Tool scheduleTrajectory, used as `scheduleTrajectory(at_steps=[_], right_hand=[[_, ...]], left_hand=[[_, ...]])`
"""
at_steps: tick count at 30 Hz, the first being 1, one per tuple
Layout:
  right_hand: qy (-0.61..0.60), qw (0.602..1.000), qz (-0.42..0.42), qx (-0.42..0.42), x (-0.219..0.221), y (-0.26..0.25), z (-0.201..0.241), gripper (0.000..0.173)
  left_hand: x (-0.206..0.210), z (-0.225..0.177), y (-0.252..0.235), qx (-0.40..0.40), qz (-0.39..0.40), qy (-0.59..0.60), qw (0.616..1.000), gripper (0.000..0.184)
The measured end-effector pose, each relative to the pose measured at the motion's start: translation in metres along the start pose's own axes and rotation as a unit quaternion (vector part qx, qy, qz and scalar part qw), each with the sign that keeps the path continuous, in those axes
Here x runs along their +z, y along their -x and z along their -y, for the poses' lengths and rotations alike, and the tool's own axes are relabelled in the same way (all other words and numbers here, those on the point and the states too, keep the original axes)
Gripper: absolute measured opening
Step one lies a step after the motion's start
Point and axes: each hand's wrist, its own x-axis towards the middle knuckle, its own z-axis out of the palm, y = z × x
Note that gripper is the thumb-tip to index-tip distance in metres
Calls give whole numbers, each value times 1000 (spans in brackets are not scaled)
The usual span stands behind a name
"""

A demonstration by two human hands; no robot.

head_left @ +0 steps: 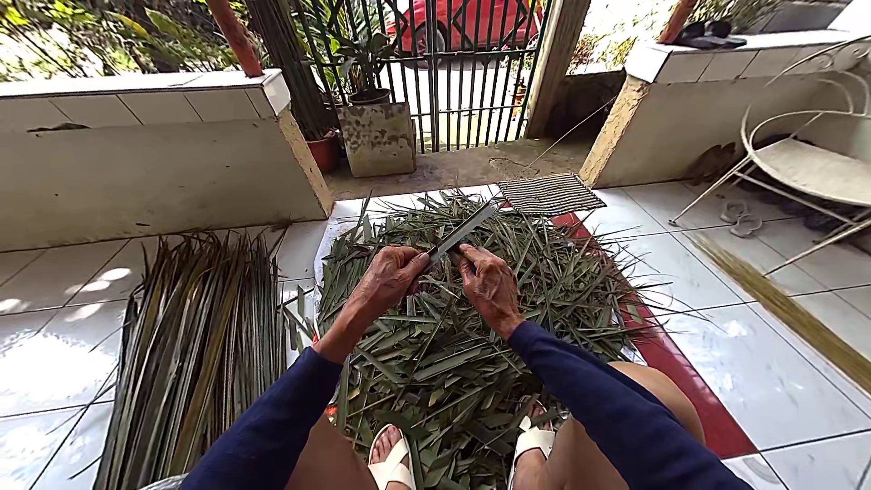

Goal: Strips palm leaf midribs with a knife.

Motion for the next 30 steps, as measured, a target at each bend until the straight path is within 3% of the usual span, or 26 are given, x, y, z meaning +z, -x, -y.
scheduleTrajectory(at_steps=[9,13,15,22,27,30], right_hand=[[-35,997,-51,45,-19,-31,-37,37],[-41,989,-91,110,-33,-54,-65,39],[-80,989,-92,78,-38,-47,-61,39],[-241,969,59,-10,-9,-10,-9,34],[-256,963,82,-22,-4,-4,-7,36],[-229,971,52,-35,-6,-3,-12,35]], left_hand=[[-14,6,11,-24,35,-7,999,32],[-24,9,15,-50,40,10,998,31],[-27,8,15,-72,34,45,996,34],[-22,4,-2,-108,96,208,967,36],[-10,-2,-12,-109,155,256,948,38],[-9,-2,-12,-109,189,278,936,38]])
